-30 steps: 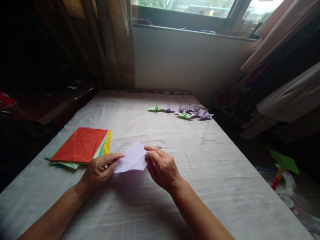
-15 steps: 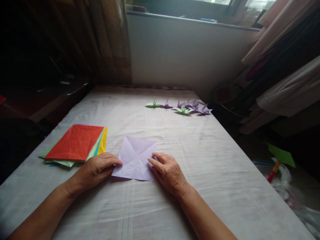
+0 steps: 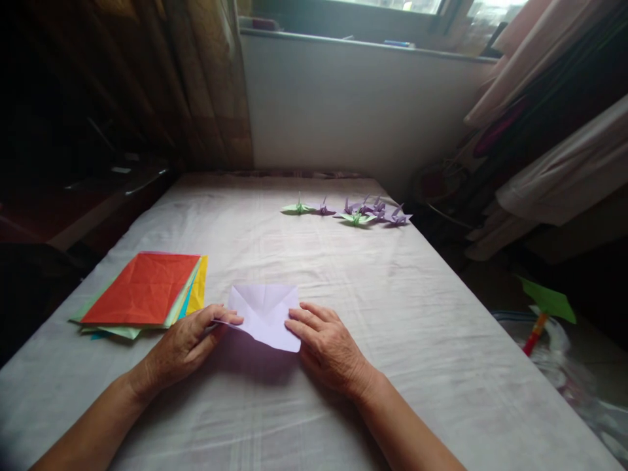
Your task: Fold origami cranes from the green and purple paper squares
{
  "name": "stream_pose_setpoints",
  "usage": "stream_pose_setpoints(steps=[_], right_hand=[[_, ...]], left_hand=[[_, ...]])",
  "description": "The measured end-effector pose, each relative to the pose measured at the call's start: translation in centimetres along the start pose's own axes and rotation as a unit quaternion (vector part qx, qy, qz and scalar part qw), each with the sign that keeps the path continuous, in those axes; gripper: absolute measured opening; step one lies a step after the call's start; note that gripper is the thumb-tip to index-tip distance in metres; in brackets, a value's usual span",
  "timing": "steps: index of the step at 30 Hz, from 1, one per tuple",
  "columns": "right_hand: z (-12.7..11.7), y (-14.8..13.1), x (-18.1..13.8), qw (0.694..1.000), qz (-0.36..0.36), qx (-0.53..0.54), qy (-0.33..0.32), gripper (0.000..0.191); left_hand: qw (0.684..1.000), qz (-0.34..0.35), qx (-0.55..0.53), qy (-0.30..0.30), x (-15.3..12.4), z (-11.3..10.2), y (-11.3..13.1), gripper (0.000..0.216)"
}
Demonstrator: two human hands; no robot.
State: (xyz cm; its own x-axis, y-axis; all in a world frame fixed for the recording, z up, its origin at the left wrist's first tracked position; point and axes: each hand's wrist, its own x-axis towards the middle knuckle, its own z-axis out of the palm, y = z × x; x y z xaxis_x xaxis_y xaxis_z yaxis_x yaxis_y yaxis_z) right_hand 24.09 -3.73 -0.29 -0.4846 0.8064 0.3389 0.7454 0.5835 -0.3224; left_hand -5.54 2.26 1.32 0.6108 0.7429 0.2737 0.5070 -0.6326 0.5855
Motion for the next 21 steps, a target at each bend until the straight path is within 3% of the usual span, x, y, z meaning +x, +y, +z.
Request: stream_pose_setpoints(steps=[6,11,15,18,21], right_hand=[[0.0,-0.1,1.5,0.997,0.029,0.070,0.034,0.022],[-0.4,-0.8,2.8,0.980,0.181,0.087,0.011,0.025],[0.5,-1.2,3.4,0.957,0.277,0.081,0.016,0.022],[1.1,-1.1,3.5,0.961,0.267,0.061,0.038,0.023],[1.0,-0.8,3.1,0.974,0.187,0.097,0.082,0.019]], left_hand=[[0.998,-0.035,0.039,0.033,0.0,-0.2,0.5,0.014],[0.992,-0.117,0.030,0.044,0.3,0.5,0.3,0.019],[0.978,-0.192,0.055,0.067,0.8,1.1,1.0,0.042],[0.968,-0.223,0.071,0.087,0.9,1.2,1.4,0.058],[0.967,-0.238,0.051,0.071,0.7,0.8,1.3,0.071]])
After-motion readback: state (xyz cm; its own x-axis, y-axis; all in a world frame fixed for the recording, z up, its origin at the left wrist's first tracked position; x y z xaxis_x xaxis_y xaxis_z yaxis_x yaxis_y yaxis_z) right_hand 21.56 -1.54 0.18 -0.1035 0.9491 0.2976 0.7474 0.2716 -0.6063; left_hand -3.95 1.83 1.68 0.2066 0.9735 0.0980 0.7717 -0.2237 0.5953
